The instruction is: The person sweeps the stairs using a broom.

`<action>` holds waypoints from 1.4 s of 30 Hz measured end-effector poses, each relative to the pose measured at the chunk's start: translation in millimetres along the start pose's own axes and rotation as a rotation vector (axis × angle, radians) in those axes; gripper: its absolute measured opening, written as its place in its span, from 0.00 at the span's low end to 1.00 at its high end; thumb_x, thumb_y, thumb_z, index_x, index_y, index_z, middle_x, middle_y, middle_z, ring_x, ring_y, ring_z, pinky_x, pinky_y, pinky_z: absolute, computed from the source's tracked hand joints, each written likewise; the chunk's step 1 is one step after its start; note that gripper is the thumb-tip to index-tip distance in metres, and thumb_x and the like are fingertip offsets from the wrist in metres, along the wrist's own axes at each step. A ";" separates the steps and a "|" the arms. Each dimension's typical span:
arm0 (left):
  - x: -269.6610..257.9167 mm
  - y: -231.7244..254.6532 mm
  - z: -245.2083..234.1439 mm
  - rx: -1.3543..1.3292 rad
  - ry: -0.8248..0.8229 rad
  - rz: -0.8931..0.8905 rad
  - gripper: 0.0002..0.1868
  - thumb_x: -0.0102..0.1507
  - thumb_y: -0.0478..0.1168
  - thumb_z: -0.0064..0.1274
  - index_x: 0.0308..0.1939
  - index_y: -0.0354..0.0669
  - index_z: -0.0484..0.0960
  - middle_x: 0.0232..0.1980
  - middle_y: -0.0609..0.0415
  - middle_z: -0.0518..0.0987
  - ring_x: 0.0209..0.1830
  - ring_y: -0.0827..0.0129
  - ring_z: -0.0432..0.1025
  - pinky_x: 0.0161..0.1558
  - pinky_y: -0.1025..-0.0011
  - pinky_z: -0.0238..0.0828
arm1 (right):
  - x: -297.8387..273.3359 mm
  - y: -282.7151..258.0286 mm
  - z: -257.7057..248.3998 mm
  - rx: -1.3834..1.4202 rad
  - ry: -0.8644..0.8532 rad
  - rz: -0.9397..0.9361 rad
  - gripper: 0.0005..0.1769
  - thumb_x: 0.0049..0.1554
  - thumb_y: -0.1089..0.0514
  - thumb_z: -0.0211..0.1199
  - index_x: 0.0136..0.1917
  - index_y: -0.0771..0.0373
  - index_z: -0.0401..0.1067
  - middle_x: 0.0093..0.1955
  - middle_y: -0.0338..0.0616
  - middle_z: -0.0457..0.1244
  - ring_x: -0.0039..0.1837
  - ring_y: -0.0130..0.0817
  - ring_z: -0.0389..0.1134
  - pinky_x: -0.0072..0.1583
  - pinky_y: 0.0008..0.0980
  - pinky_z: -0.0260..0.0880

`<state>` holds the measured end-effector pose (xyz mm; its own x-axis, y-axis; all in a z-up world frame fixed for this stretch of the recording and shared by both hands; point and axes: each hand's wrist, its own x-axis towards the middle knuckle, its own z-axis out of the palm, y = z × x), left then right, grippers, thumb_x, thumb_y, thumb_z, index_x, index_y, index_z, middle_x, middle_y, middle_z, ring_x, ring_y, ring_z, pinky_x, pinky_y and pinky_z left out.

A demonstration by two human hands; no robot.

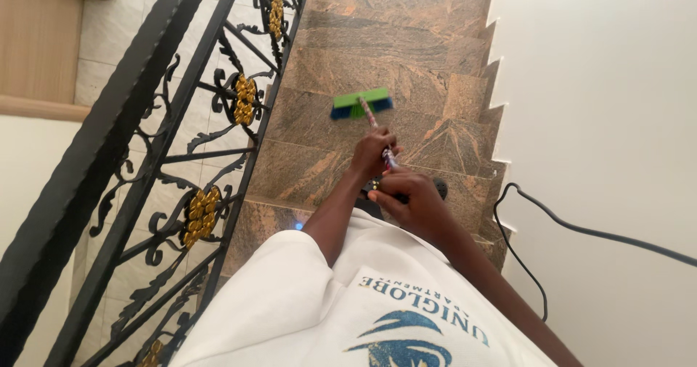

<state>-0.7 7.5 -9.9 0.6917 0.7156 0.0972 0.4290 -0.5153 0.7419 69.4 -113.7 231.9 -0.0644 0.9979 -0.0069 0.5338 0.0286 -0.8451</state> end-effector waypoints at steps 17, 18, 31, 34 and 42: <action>71.6 -34.9 -31.8 -0.135 -0.163 0.170 0.09 0.57 0.25 0.46 0.29 0.45 0.74 0.23 0.55 0.76 0.23 0.64 0.71 0.29 0.61 0.68 | 37.7 -25.9 -17.6 0.611 0.705 0.072 0.10 0.71 0.55 0.56 0.48 0.60 0.65 0.40 0.41 0.62 0.49 0.30 0.67 0.60 0.35 0.70; 67.3 -47.0 -30.5 -0.122 -0.182 0.186 0.10 0.56 0.24 0.47 0.28 0.44 0.74 0.24 0.54 0.77 0.24 0.62 0.73 0.30 0.59 0.69 | 42.2 -16.8 -11.7 0.592 0.686 0.081 0.09 0.71 0.55 0.56 0.48 0.60 0.65 0.41 0.41 0.62 0.49 0.30 0.67 0.60 0.35 0.71; -11.6 -115.3 -25.1 0.060 0.094 -0.210 0.07 0.47 0.36 0.63 0.28 0.45 0.82 0.33 0.48 0.82 0.44 0.42 0.73 0.52 0.36 0.65 | 57.6 58.6 56.3 0.521 0.230 0.106 0.15 0.70 0.55 0.55 0.44 0.66 0.73 0.42 0.43 0.69 0.39 0.24 0.61 0.70 0.28 0.68; -17.6 -97.1 -8.5 -0.074 0.152 -0.169 0.14 0.46 0.43 0.68 0.24 0.41 0.79 0.34 0.45 0.78 0.45 0.42 0.72 0.42 0.47 0.67 | 63.2 67.3 59.4 0.527 0.401 0.311 0.19 0.68 0.56 0.56 0.37 0.67 0.76 0.32 0.44 0.65 0.31 0.23 0.55 0.36 0.25 0.55; 22.8 -88.2 -12.6 -0.328 0.226 -0.187 0.19 0.57 0.41 0.68 0.22 0.37 0.73 0.25 0.50 0.74 0.29 0.63 0.68 0.37 0.60 0.63 | 107.0 44.7 36.5 0.351 0.441 0.132 0.23 0.66 0.58 0.59 0.29 0.63 0.70 0.25 0.38 0.62 0.27 0.19 0.58 0.32 0.23 0.57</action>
<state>-30.1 75.3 -64.7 0.4598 0.8862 0.0566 0.3028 -0.2164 0.9282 55.6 -7.8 173.9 0.3810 0.9239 0.0354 0.1967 -0.0436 -0.9795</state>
